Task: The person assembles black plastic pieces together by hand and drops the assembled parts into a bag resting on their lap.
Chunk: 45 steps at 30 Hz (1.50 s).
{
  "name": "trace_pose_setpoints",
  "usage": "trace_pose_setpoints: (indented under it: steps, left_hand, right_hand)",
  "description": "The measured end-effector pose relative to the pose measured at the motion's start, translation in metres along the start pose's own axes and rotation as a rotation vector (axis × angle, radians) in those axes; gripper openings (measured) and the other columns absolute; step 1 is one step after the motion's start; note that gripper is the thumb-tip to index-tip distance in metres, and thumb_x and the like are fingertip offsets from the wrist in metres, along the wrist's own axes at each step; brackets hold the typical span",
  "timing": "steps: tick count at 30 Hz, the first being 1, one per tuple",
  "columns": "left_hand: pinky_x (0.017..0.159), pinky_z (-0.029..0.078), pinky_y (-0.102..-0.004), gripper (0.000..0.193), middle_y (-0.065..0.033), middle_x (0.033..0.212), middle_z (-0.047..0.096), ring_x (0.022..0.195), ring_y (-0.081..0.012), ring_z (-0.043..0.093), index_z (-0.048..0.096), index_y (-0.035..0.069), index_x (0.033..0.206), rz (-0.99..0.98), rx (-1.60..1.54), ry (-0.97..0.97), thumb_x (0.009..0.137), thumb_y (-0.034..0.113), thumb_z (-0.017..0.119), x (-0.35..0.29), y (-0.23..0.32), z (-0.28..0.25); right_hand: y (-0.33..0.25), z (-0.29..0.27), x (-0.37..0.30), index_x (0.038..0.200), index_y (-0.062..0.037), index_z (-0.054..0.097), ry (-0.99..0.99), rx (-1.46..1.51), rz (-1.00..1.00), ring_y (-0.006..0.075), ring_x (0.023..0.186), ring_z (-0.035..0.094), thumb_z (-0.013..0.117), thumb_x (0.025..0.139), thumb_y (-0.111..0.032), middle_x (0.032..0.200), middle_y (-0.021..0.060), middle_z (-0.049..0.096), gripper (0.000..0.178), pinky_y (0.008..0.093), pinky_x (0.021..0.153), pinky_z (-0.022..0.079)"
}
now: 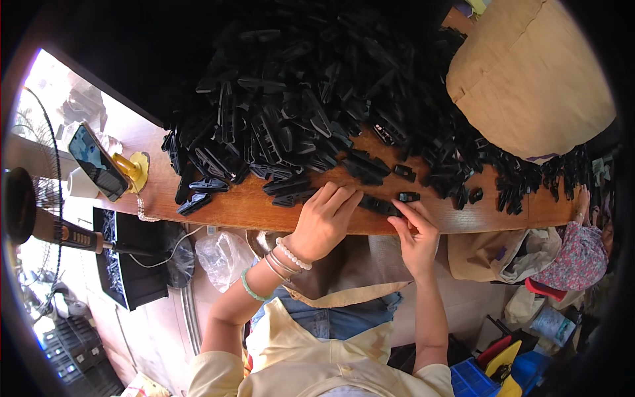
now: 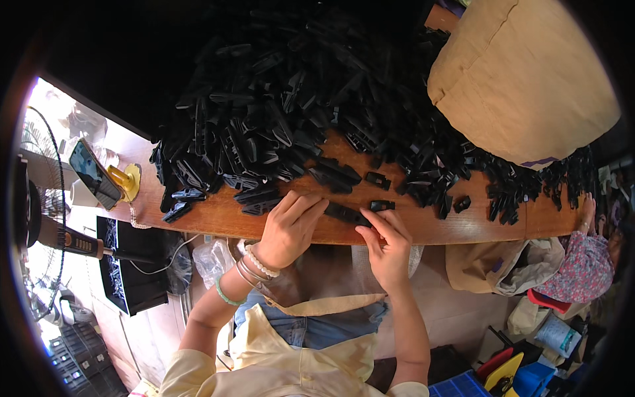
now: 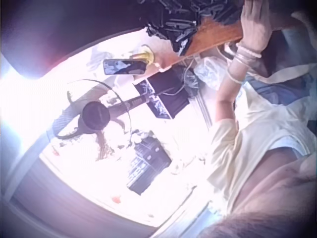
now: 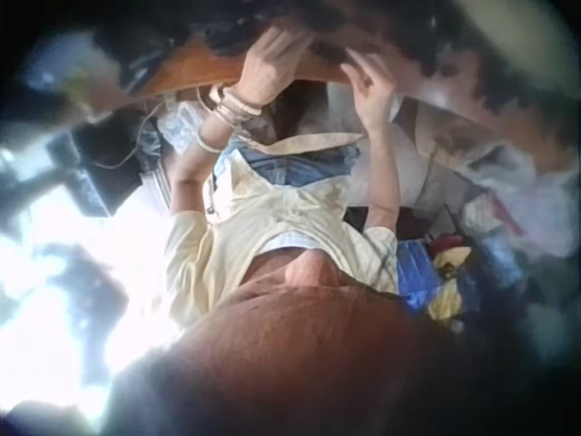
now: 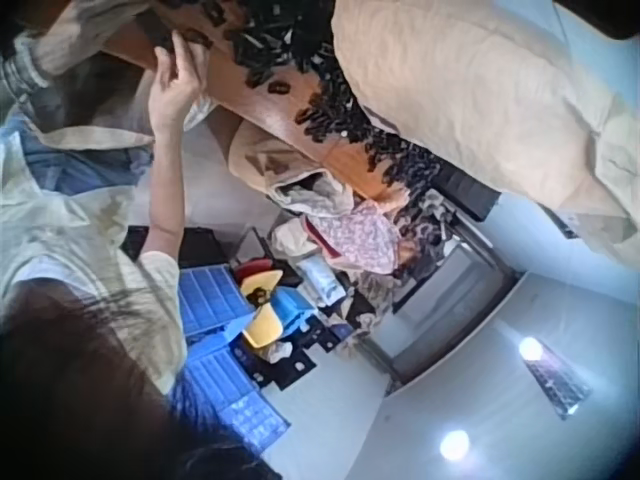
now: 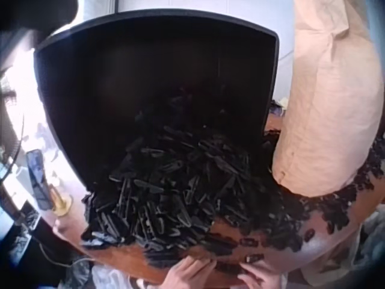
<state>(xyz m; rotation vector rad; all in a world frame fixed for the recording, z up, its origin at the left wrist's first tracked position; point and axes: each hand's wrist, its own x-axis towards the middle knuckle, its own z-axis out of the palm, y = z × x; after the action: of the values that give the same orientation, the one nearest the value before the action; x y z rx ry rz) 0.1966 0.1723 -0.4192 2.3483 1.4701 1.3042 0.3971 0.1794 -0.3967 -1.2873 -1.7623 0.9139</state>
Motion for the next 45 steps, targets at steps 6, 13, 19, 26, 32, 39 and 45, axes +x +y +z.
trace_pose_setpoints:
  steps: [6,13,19,26,32,39,45]
  left_hand:
    - [0.071,0.052,-0.0354,0.036,-0.0102,0.099,0.06,0.086,-0.0268,0.056,0.065,-0.005,0.098,-0.012,-0.111,0.007,0.062,-0.006,0.062,0.003,0.0,0.001]
    - [0.071,0.052,-0.0364,0.036,-0.0105,0.097,0.06,0.088,-0.0281,0.058,0.065,-0.005,0.098,-0.025,-0.216,-0.116,0.063,-0.007,0.064,0.008,-0.003,-0.011]
    - [0.082,0.047,-0.0378,0.025,-0.0096,0.088,0.054,0.092,-0.0264,0.054,0.063,-0.004,0.09,0.175,0.187,-0.118,0.065,0.001,0.062,0.041,-0.006,-0.004]
    - [0.07,0.049,-0.0413,0.014,-0.0119,0.09,0.059,0.082,-0.032,0.06,0.065,0.001,0.089,0.079,-0.171,-0.421,0.076,0.001,0.065,0.027,0.001,-0.01]
    - [0.074,0.049,-0.0382,0.009,-0.0096,0.088,0.059,0.084,-0.0295,0.058,0.066,0.002,0.086,0.014,-0.101,-0.219,0.08,0.007,0.068,0.044,-0.008,-0.003]
    - [0.076,0.048,-0.0359,0.021,-0.0088,0.091,0.056,0.086,-0.0269,0.055,0.065,0.002,0.086,-0.023,-0.019,-0.296,0.07,0.01,0.076,0.015,0.008,-0.018]
    - [0.075,0.048,-0.0366,0.025,-0.0094,0.092,0.057,0.084,-0.027,0.054,0.065,0.0,0.093,-0.019,-0.108,-0.281,0.07,0.006,0.074,0.015,0.0,-0.016]
  right_hand:
    - [0.012,-0.005,0.012,0.104,0.0028,0.069,-0.065,0.004,-0.047,0.0202,0.077,0.054,0.073,0.075,0.004,0.088,0.0086,0.057,0.03,0.0316,0.066,0.045]
    - [0.006,-0.002,0.007,0.102,0.0031,0.07,-0.104,-0.076,-0.129,0.0216,0.08,0.057,0.075,0.074,0.0,0.092,0.0089,0.057,0.028,0.0315,0.066,0.047]
    - [0.011,-0.003,0.021,0.102,0.0002,0.068,0.208,-0.286,-0.284,0.0223,0.086,0.061,0.066,0.081,0.008,0.102,0.0084,0.057,0.023,0.0314,0.069,0.05]
    - [0.015,-0.003,0.02,0.091,-0.0012,0.065,0.129,-0.053,-0.119,0.0132,0.082,0.057,0.071,0.082,0.002,0.1,0.0073,0.06,0.012,0.0252,0.066,0.046]
    - [0.018,-0.009,0.009,0.108,-0.0026,0.067,0.079,0.067,-0.078,0.0176,0.084,0.058,0.07,0.082,-0.001,0.099,0.0086,0.06,0.026,0.0276,0.071,0.047]
    - [0.009,-0.02,0.011,0.105,0.0009,0.068,0.003,0.11,0.068,0.0147,0.075,0.057,0.074,0.078,-0.001,0.092,0.0067,0.062,0.027,0.0261,0.068,0.046]
    - [0.014,-0.027,0.016,0.104,0.0024,0.069,-0.228,0.093,-0.003,0.0141,0.075,0.059,0.074,0.077,0.002,0.092,0.0067,0.062,0.027,0.0256,0.066,0.047]
